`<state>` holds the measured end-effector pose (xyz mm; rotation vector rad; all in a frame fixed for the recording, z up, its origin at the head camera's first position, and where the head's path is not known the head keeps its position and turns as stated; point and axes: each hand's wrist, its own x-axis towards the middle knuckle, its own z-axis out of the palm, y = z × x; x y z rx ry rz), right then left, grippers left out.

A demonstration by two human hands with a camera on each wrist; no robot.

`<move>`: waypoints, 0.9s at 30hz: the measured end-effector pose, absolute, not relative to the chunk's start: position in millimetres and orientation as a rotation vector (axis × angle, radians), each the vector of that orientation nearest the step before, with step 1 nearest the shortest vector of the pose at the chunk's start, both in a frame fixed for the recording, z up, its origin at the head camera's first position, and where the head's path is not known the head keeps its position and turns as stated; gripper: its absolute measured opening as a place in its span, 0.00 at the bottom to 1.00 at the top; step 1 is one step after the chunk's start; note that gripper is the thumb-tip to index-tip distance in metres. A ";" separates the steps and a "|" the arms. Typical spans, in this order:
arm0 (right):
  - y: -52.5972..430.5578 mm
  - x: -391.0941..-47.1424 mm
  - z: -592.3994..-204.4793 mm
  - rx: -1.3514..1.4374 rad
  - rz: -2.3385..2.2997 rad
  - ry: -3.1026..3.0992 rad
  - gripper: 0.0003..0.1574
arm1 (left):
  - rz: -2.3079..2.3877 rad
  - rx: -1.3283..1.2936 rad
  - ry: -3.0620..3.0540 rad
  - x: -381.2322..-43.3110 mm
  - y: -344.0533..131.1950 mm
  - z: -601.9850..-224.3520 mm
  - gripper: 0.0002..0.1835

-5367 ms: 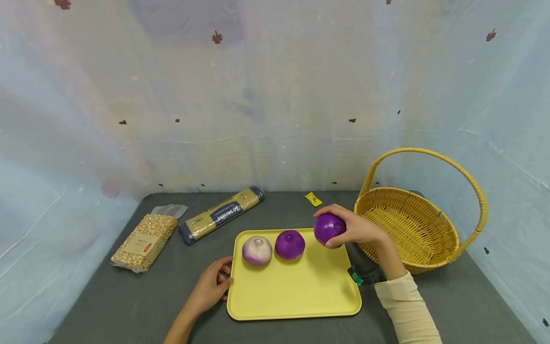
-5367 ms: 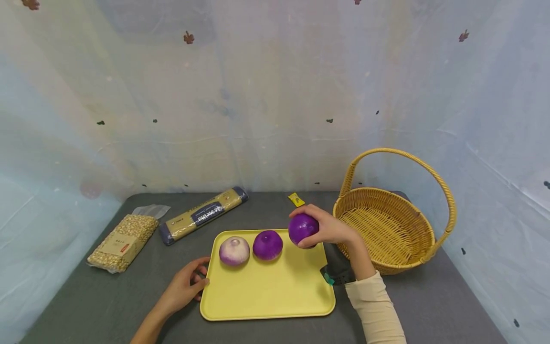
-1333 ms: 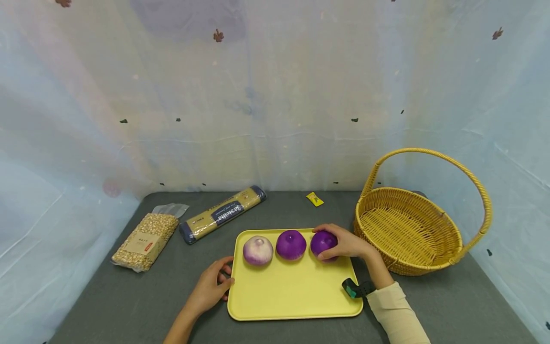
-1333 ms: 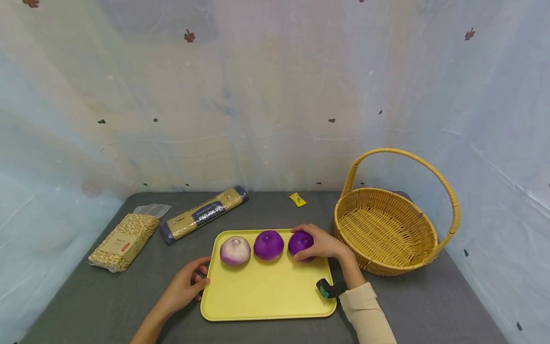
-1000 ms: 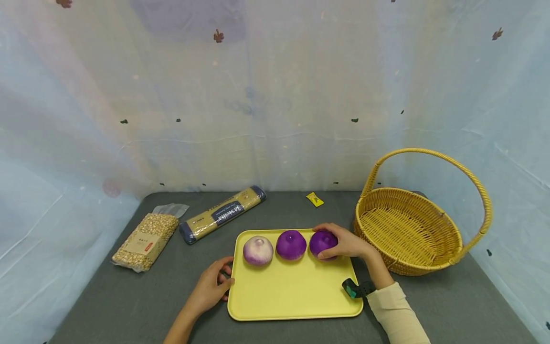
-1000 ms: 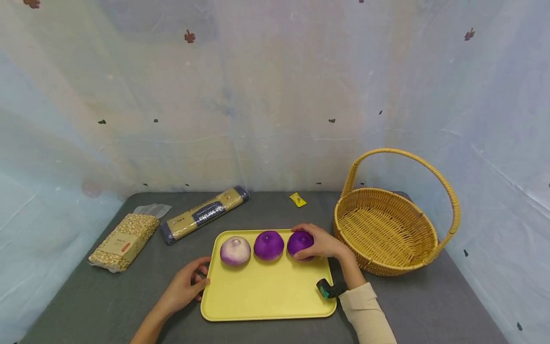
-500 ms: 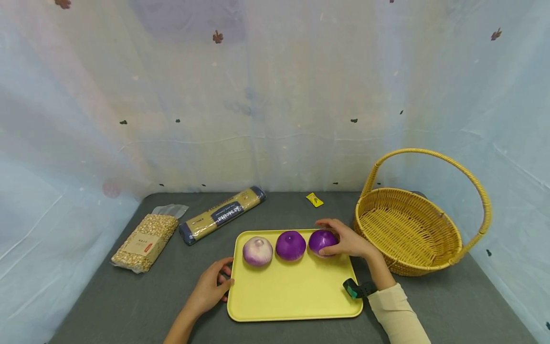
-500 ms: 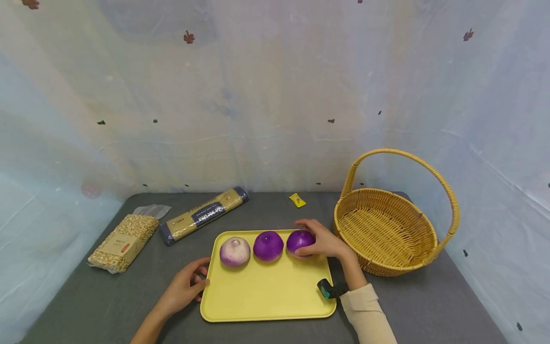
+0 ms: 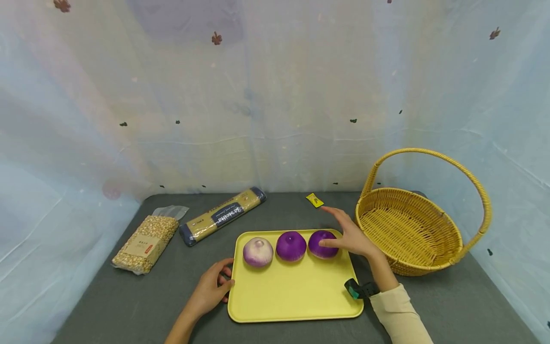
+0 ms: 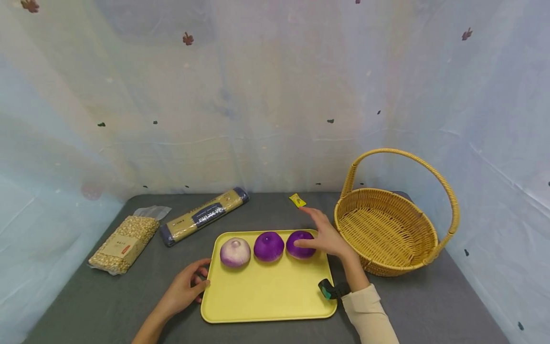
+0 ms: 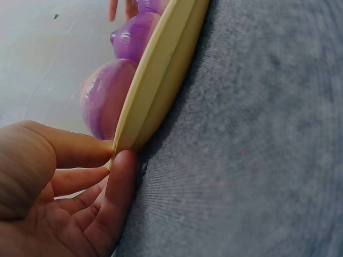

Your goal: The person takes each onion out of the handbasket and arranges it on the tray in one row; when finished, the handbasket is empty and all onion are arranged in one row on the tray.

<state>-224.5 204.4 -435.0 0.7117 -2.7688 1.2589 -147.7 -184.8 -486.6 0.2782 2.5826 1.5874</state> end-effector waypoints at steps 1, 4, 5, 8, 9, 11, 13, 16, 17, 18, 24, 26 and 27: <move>203.4 -223.3 -432.3 0.705 1.277 -2.752 0.56 | 1.596 0.274 2.577 -147.6 -184.6 -486.3 0.27; 199.4 -217.7 -419.9 0.713 1.316 -2.698 0.56 | 1.600 0.268 2.580 -147.3 -183.9 -485.1 0.27; 198.1 -216.1 -416.5 0.717 1.330 -2.683 0.56 | 1.597 0.262 2.584 -147.4 -183.4 -484.7 0.27; 195.4 -210.9 -406.3 0.727 1.354 -2.648 0.54 | 1.576 0.236 2.608 -147.9 -181.5 -484.1 0.27; 195.5 -209.9 -404.9 0.720 1.353 -2.646 0.54 | 1.568 0.226 2.617 -148.3 -180.8 -484.6 0.27; 197.8 -210.3 -406.7 0.696 1.332 -2.652 0.54 | 1.551 0.204 2.631 -149.3 -179.2 -485.4 0.27; 201.3 -211.6 -410.1 0.671 1.302 -2.652 0.55 | 1.546 0.196 2.636 -149.9 -178.3 -486.0 0.27; 205.6 -212.3 -412.1 0.656 1.240 -2.635 0.56 | 1.545 0.213 2.625 -150.7 -178.5 -485.6 0.27; 206.7 -212.3 -412.4 0.653 1.226 -2.624 0.57 | 1.551 0.226 2.618 -150.7 -179.3 -485.4 0.27; 207.6 -211.9 -412.2 0.653 1.210 -2.612 0.58 | 1.558 0.241 2.610 -150.8 -180.2 -485.5 0.27; 210.3 -206.0 -404.8 0.677 1.064 -2.592 0.61 | 1.556 0.306 2.603 -151.6 -183.9 -486.0 0.27; 211.0 -203.3 -400.9 0.706 1.008 -2.591 0.62 | 1.515 0.332 2.634 -151.3 -184.0 -484.5 0.27; 211.6 -201.6 -398.9 0.719 0.980 -2.591 0.62 | 1.485 0.355 2.668 -151.0 -184.1 -483.4 0.27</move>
